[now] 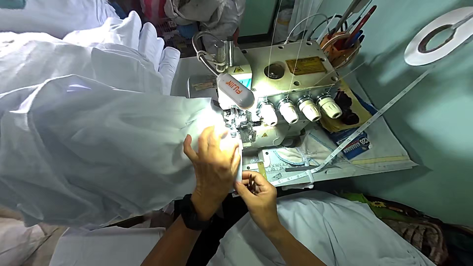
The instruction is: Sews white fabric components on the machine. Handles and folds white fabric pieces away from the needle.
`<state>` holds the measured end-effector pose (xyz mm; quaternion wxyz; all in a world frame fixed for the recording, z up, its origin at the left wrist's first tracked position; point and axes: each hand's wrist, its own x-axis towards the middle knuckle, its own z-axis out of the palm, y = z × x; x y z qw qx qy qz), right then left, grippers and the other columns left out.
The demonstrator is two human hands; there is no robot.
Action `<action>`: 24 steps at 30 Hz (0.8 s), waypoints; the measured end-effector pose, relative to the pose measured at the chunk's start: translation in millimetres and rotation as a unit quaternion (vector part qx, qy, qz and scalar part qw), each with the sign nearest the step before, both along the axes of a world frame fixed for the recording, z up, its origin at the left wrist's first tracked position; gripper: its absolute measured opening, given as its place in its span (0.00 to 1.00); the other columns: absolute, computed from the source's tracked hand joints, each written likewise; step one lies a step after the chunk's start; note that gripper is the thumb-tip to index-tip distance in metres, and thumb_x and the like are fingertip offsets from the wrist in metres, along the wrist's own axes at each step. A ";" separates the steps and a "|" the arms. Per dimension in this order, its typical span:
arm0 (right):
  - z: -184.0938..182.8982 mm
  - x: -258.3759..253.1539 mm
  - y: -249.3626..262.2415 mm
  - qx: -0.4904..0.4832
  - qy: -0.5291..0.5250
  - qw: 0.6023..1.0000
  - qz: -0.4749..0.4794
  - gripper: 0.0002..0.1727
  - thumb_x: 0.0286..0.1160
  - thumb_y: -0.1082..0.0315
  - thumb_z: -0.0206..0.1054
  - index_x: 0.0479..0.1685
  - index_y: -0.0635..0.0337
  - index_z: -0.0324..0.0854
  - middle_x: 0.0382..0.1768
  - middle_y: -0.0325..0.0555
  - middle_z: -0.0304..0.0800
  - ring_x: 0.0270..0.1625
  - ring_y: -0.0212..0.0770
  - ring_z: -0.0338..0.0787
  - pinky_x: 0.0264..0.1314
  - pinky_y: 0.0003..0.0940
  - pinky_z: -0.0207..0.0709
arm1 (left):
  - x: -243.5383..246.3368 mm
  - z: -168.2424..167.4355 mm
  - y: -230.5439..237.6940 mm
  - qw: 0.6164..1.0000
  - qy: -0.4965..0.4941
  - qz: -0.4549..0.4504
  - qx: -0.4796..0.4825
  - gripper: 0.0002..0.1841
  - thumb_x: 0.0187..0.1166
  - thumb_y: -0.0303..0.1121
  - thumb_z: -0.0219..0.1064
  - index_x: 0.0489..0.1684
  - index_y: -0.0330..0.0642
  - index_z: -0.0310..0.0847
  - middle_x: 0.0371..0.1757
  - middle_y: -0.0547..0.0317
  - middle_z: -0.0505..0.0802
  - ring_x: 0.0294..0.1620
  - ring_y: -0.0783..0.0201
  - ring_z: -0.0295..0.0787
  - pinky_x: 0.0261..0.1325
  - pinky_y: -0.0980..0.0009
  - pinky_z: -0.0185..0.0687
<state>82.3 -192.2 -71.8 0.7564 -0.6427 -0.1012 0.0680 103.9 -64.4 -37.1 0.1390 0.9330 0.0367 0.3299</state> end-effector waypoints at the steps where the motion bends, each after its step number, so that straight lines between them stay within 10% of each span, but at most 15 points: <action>1: 2.3 -2.2 -0.3 -0.016 -0.029 0.999 -0.004 0.10 0.61 0.81 0.70 0.42 0.71 0.81 0.29 0.32 0.90 0.30 0.14 0.86 0.36 0.11 0.81 | -4.2 -1.6 -3.3 0.998 -0.005 0.006 0.057 0.09 0.77 0.35 0.67 0.35 0.47 0.95 0.49 0.50 0.96 0.63 0.43 0.88 0.72 0.30 0.58; 4: 2.9 -0.9 2.4 -0.056 -0.092 0.994 -0.018 0.07 0.57 0.79 0.71 0.33 0.69 0.80 0.26 0.33 0.86 0.26 0.11 0.79 0.31 0.05 0.74 | -10.4 -5.7 -4.0 0.995 0.000 0.001 0.100 0.13 0.79 0.32 0.62 0.42 0.46 0.97 0.44 0.58 0.99 0.55 0.52 0.94 0.70 0.36 0.66; 12: 6.7 52.1 24.4 -0.063 -0.182 0.980 -0.044 0.06 0.64 0.78 0.71 0.35 0.73 0.91 0.27 0.41 0.92 0.28 0.15 0.85 0.35 0.10 0.78 | 18.2 7.1 61.2 0.975 0.098 -0.172 -0.099 0.17 0.75 0.35 0.63 0.52 0.36 0.93 0.63 0.48 0.94 0.75 0.47 0.85 0.79 0.27 0.58; 20: -20.2 42.2 26.6 -0.112 -0.273 0.952 -0.076 0.06 0.66 0.77 0.69 0.30 0.75 0.87 0.24 0.45 0.89 0.25 0.17 0.81 0.32 0.08 0.74 | 66.6 22.2 80.4 0.979 0.097 -0.138 -0.112 0.14 0.74 0.29 0.67 0.52 0.31 0.91 0.61 0.40 0.94 0.72 0.39 0.85 0.75 0.31 0.64; 24: -64.6 27.4 12.8 -0.230 -0.291 0.928 -0.015 0.10 0.60 0.67 0.73 0.21 0.66 0.86 0.15 0.45 0.85 0.17 0.30 0.81 0.20 0.24 0.73 | 93.4 27.3 93.7 0.974 0.130 -0.087 -0.165 0.18 0.80 0.28 0.65 0.63 0.26 0.85 0.71 0.35 0.87 0.80 0.38 0.76 0.84 0.42 0.62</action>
